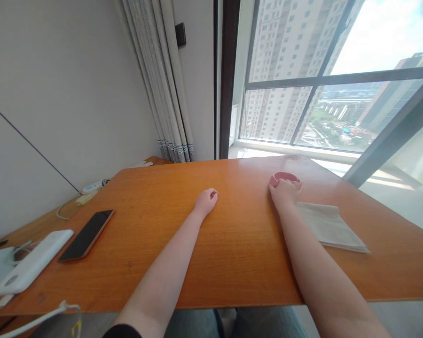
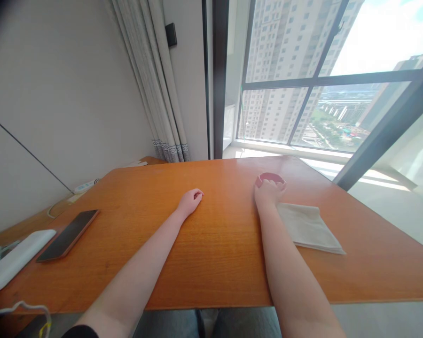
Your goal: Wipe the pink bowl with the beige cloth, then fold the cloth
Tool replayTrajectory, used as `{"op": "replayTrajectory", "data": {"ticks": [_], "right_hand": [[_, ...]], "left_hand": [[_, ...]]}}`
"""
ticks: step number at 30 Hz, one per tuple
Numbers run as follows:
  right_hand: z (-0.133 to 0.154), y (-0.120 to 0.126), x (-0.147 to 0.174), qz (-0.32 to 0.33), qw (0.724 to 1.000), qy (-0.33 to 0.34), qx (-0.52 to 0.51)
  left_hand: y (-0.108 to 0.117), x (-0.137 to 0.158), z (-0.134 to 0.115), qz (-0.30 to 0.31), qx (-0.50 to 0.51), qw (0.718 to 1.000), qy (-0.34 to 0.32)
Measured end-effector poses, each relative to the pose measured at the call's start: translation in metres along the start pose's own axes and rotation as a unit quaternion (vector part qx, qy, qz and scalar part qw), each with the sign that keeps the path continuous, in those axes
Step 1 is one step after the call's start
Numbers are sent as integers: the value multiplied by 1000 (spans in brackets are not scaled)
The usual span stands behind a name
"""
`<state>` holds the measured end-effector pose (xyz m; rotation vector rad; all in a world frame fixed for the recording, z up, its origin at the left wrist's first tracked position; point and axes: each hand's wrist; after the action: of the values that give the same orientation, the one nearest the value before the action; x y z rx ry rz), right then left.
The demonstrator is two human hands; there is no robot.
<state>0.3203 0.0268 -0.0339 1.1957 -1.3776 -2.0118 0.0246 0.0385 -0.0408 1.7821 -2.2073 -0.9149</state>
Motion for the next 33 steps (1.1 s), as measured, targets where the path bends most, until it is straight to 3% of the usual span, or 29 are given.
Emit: {"op": "replayTrajectory", "data": {"ticks": [6, 10, 15, 20, 28, 33], "right_hand": [[0, -1, -1, -28, 999, 24, -39], [20, 8, 6, -43, 987, 118, -96], [71, 26, 38, 6, 930, 322, -176], [100, 41, 68, 50, 873, 418, -247], [101, 46, 82, 33, 852, 449, -266], [88, 33, 72, -33, 889, 334, -310]], "left_hand": [[-1, 1, -1, 10, -14, 1000, -5], [-1, 4, -4, -1, -32, 998, -48], [0, 12, -19, -31, -37, 982, -184], [-1, 13, -26, 8, -72, 968, -240], [3, 4, -22, 51, -95, 969, -222], [22, 3, -11, -26, -114, 977, -180]]}}
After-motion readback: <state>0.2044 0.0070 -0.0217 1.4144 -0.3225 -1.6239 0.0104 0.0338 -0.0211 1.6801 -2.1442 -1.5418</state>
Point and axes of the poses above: each hand's wrist, its own x-axis away from the middle knuckle, its own y-axis out of the back of the hand, z = x × y, and after that the axes turned 10 degrees about x, right-handed
